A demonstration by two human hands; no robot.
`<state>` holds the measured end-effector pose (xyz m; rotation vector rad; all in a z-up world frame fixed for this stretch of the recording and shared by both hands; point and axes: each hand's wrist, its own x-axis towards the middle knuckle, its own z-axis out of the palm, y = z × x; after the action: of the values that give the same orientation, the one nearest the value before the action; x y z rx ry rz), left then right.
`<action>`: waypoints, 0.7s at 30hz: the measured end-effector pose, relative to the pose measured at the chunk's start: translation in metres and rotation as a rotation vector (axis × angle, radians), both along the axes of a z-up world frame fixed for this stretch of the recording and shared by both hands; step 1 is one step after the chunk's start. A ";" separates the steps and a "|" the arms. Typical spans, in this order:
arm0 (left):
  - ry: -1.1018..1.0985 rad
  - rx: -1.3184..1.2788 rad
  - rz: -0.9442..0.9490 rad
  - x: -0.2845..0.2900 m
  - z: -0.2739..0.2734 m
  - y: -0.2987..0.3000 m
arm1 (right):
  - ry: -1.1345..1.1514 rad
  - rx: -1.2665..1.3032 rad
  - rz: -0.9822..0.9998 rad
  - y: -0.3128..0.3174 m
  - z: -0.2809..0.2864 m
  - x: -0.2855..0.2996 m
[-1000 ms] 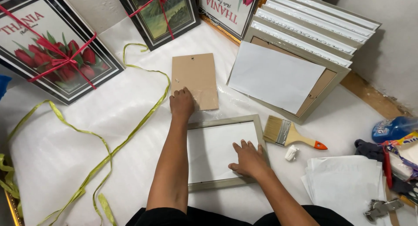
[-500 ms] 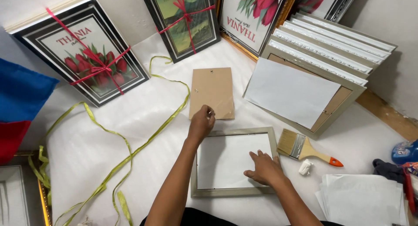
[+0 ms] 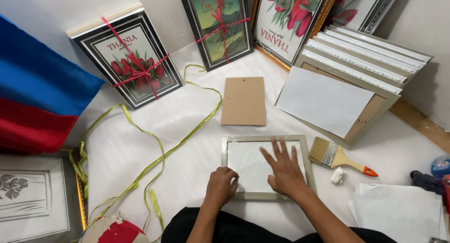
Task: Cleaning the glass and assembling a picture frame with a backing board
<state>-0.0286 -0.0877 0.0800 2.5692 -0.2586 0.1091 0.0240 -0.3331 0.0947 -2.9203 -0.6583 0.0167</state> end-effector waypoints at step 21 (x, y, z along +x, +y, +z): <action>0.103 0.316 -0.296 0.004 -0.033 -0.049 | 0.417 -0.080 -0.037 -0.006 -0.037 -0.013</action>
<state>-0.0243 -0.1368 0.0473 2.7993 -0.6589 -0.1875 0.0108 -0.3388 0.0574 -2.8623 -0.5411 0.6408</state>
